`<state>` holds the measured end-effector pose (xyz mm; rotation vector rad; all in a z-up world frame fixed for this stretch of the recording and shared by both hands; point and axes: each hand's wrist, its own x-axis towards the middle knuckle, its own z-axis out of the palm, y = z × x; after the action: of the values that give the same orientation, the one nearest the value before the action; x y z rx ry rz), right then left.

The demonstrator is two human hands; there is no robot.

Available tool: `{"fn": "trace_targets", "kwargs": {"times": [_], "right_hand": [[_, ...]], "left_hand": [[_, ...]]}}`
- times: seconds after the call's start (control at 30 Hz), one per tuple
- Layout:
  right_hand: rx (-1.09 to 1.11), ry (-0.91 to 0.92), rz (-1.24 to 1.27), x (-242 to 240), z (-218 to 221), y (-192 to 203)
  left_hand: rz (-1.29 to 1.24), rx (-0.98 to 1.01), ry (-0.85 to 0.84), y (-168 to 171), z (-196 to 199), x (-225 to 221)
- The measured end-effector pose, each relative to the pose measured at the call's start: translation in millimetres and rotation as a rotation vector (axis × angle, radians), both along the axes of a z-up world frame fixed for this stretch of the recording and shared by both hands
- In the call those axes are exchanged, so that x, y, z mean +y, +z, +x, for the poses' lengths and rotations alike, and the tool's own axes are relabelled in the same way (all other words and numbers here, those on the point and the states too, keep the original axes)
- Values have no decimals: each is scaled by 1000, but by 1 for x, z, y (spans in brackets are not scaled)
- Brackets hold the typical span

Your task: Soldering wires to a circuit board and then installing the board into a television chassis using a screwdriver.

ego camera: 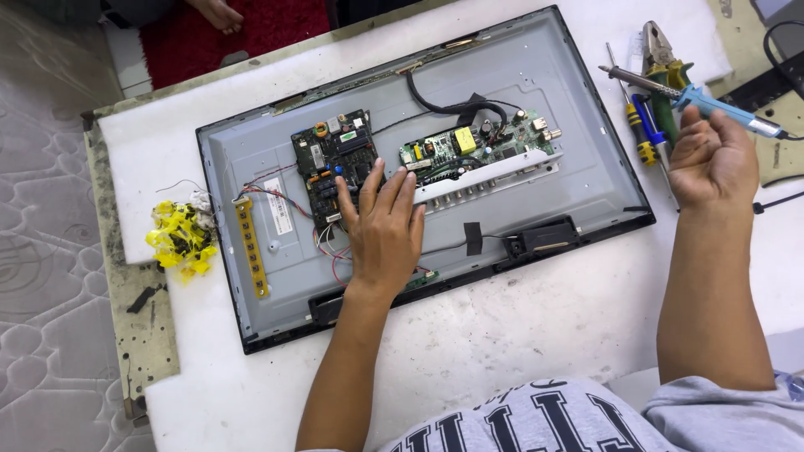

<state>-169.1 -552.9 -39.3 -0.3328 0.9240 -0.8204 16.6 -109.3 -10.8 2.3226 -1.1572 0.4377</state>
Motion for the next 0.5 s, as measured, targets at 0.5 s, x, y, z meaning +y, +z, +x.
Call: {"fn": "trace_targets", "kwargs": {"times": [0.5], "right_hand": [[1624, 514, -1795, 22, -37, -57]], "left_hand": [[-93, 28, -2, -13, 0, -1]]}}
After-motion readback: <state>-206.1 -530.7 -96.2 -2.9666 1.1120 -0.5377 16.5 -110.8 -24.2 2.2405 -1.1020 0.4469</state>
